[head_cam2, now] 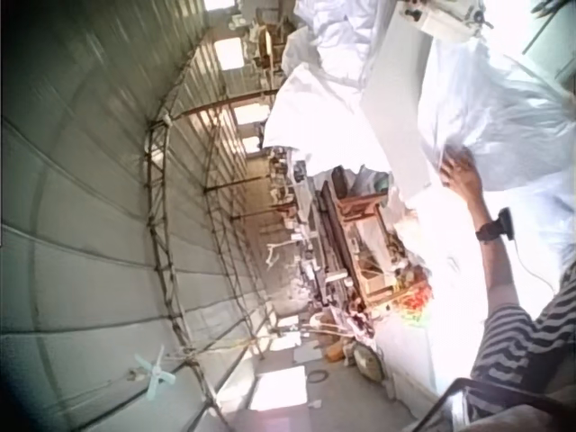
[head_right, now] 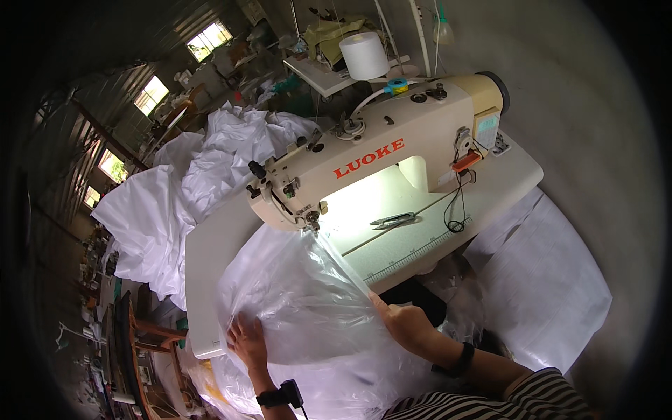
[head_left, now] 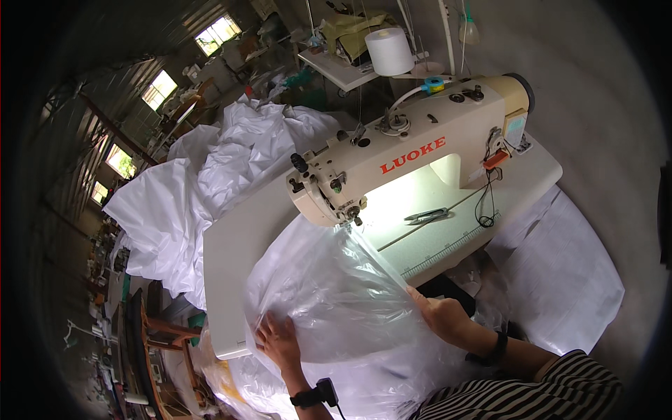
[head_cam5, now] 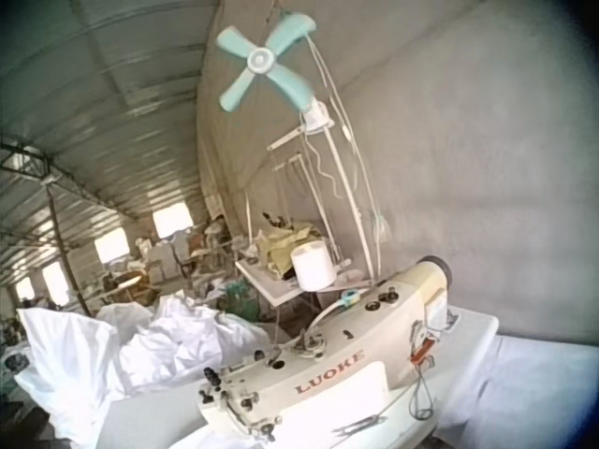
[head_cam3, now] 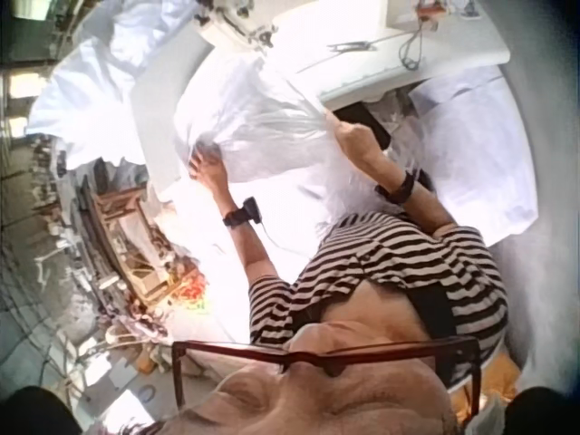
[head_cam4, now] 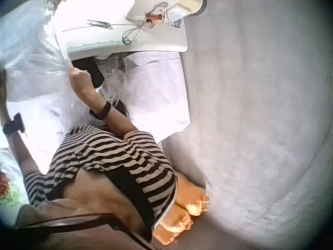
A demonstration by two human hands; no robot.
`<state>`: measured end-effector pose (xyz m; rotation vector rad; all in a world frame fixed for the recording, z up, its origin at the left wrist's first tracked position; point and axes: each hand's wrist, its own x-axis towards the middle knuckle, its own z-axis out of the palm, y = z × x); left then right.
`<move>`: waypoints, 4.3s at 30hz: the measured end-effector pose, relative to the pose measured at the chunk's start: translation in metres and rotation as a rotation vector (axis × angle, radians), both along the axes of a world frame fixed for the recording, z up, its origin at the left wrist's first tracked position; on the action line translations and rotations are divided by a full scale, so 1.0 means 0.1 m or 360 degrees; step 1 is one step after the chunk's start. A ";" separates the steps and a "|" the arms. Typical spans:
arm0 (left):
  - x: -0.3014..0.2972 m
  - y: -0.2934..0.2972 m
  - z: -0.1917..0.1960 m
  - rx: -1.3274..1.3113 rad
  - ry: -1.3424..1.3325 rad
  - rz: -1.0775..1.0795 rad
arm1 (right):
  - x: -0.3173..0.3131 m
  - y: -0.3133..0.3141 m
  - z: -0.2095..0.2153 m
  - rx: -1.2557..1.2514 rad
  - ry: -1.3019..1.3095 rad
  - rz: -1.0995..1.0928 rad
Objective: The recorder uses an industrial sewing machine to stitch together large white plastic or fabric sheets.
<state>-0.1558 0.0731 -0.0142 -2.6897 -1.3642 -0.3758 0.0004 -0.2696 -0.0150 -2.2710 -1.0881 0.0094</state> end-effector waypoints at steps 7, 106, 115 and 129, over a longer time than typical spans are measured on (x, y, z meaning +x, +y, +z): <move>0.11 0.85 -0.07 -0.0077 -0.0183 -0.0586 | -0.08 0.36 0.22 -0.0340 -0.0196 0.0200; -1.16 -0.50 -0.30 -0.0509 -0.1507 0.0258 | -0.01 0.72 0.11 -0.0658 -0.0461 0.0165; -0.50 -0.27 -0.06 -0.0520 -0.1686 -0.0001 | 0.75 1.26 0.16 -0.0593 -0.0261 0.0141; -0.69 -0.43 0.24 -0.0058 -0.1228 -0.0118 | -0.12 -0.12 -0.31 0.0672 0.1834 0.0185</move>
